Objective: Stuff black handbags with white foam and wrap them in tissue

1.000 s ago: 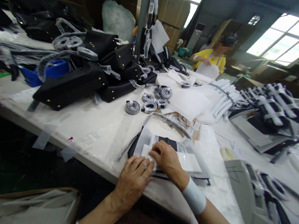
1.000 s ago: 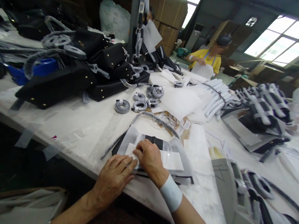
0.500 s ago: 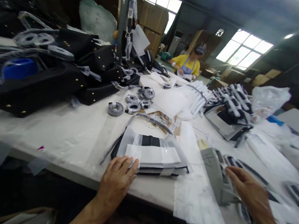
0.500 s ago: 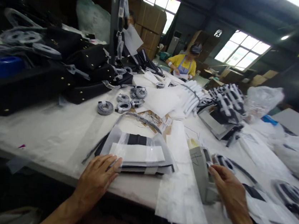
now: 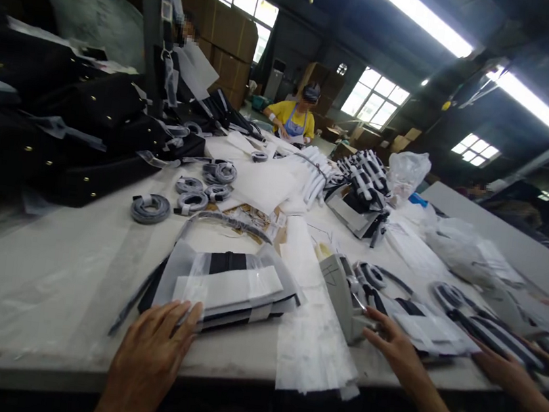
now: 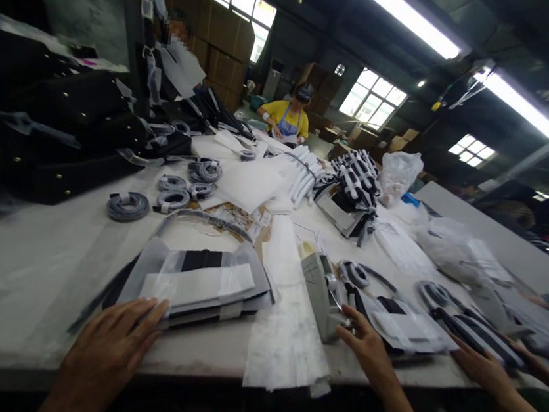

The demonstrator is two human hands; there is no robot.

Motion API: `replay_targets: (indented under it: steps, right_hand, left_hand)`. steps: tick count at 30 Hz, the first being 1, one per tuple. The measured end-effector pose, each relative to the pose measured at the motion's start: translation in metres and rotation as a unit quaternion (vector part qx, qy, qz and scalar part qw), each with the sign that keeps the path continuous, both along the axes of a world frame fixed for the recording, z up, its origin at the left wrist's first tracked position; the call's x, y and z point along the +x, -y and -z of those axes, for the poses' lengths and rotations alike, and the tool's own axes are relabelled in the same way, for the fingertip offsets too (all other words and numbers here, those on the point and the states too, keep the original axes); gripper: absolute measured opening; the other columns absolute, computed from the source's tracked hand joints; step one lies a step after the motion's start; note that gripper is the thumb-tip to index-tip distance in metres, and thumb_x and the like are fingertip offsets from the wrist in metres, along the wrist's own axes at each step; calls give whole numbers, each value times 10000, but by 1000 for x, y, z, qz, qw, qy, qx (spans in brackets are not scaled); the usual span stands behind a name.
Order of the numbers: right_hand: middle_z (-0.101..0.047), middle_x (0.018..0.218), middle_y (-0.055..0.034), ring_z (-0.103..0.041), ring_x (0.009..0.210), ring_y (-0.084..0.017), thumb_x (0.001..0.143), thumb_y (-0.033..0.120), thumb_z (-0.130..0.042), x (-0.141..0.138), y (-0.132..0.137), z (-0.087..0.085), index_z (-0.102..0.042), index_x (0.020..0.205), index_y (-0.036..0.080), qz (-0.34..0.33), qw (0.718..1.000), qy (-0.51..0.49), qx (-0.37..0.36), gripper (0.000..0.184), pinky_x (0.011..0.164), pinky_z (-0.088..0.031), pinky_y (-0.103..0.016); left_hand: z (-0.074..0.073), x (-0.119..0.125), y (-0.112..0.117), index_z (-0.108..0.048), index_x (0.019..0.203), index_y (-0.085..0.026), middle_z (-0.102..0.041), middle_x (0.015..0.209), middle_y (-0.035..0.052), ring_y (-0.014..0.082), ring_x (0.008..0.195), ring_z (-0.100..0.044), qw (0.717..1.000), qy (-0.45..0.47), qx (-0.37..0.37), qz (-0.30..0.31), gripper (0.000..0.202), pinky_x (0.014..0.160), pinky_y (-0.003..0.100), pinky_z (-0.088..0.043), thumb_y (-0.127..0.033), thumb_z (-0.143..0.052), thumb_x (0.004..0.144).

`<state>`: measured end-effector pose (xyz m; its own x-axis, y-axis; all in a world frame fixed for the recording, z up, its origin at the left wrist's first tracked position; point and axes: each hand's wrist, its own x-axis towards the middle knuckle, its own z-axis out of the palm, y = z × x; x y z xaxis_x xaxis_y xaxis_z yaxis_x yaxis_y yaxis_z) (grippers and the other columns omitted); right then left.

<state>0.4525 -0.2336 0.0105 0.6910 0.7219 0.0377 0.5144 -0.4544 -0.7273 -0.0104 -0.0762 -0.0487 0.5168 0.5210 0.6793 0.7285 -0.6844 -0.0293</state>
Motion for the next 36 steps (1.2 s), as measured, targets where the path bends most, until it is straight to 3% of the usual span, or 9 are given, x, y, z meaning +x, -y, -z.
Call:
replay_targets:
  steps: [6, 10, 13, 18, 24, 30, 33, 36]
  right_hand:
    - [-754, 982, -107, -701, 904, -324, 524, 533, -815, -9, -11, 6, -707, 1113, 166, 46, 996, -63, 47, 702, 833, -554, -414]
    - [-748, 1008, -122, -693, 938, -320, 559, 501, -818, -7, -34, 6, -703, 1117, 147, 35, 995, -66, 65, 671, 833, -543, -409]
    - [-752, 996, -109, -690, 937, -312, 576, 473, -824, 3, -49, 1, -717, 1110, 157, 4, 995, -89, 38, 630, 844, -525, -410]
    - [-735, 1105, -116, -656, 1045, -295, 698, 573, -722, 25, -65, -10, -786, 910, 212, -53, 982, -180, -10, 424, 830, -511, -374]
    - [-754, 835, -94, -669, 821, -260, 602, 543, -772, 31, -76, -11, -769, 742, 188, -19, 983, -180, 3, 382, 735, -494, -352]
    - [-672, 675, -49, -604, 657, -203, 560, 476, -785, 27, -73, -20, -702, 665, 182, 31, 978, -190, 86, 323, 669, -489, -328]
    - [-608, 638, -10, -560, 619, -175, 574, 466, -759, 26, -59, -26, -649, 646, 217, 61, 970, -196, 131, 281, 625, -488, -303]
    - [-550, 599, 5, -513, 571, -160, 572, 418, -769, 21, -40, -20, -594, 590, 225, 72, 965, -214, 131, 261, 552, -469, -286]
  left_hand:
    - [0, 0, -3, -616, 1244, -196, -697, 1111, 83, 265, 1013, -627, 1000, -3, 10, 13, 325, 906, 428, -416, -222, -433, 976]
    - [-1, 0, -4, -614, 1244, -185, -693, 1115, 91, 274, 1018, -622, 1000, -8, 9, 19, 331, 901, 435, -417, -228, -412, 985]
    - [0, 0, -3, -617, 1235, -186, -693, 1104, 87, 272, 1008, -623, 1000, -4, 12, 18, 319, 905, 435, -416, -224, -435, 977]
    - [1, -1, -2, -615, 1235, -199, -695, 1099, 76, 259, 1015, -621, 1000, -3, 11, 9, 321, 910, 423, -414, -200, -426, 976]
    - [0, -2, -1, -603, 1255, -201, -697, 1104, 76, 259, 1022, -622, 1000, -7, 4, 12, 331, 931, 428, -409, -195, -433, 971]
    - [1, -1, -2, -597, 1267, -212, -694, 1111, 71, 259, 1031, -623, 1000, -7, -10, 10, 341, 944, 428, -407, -180, -449, 961]
    - [2, -1, -2, -593, 1274, -203, -690, 1125, 78, 263, 1048, -620, 1000, -10, -15, 12, 345, 953, 433, -404, -179, -445, 963]
    - [4, -2, -1, -589, 1281, -199, -685, 1135, 82, 266, 1050, -616, 1000, -14, -17, 9, 350, 955, 436, -402, -174, -460, 957]
